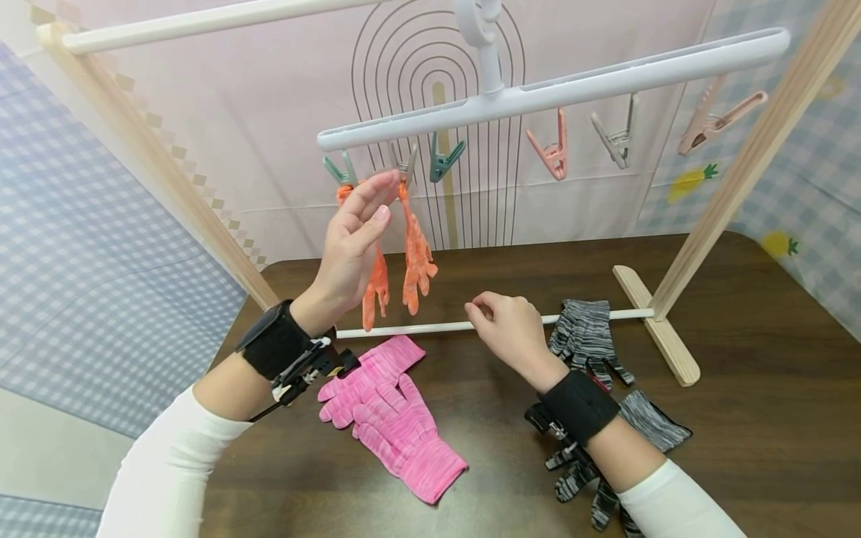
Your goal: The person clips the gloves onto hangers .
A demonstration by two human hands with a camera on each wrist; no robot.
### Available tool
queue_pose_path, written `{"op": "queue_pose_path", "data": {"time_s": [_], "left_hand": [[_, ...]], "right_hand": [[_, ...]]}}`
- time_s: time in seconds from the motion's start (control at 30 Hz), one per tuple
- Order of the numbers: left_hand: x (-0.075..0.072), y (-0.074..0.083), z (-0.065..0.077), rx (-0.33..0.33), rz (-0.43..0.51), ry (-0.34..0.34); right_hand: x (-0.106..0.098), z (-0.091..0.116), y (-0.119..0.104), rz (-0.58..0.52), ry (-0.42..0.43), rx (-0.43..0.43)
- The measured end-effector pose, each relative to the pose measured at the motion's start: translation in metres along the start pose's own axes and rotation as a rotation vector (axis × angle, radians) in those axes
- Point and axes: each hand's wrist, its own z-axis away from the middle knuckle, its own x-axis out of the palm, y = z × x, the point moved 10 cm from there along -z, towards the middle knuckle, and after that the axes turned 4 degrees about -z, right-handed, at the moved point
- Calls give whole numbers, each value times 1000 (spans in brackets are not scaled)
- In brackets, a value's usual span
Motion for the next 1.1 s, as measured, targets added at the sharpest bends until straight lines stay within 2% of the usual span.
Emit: {"op": "queue_pose_path", "data": {"time_s": [0.53, 0.73, 1.1], "left_hand": [[20, 5, -6, 12, -48, -55], [21, 2, -9, -2, -75, -63], [20, -3, -16, -30, -58, -47]], "right_hand": [[1, 5, 11, -24, -38, 30], [2, 6, 13, -33, -58, 47], [8, 6, 15, -61, -81, 85]]}}
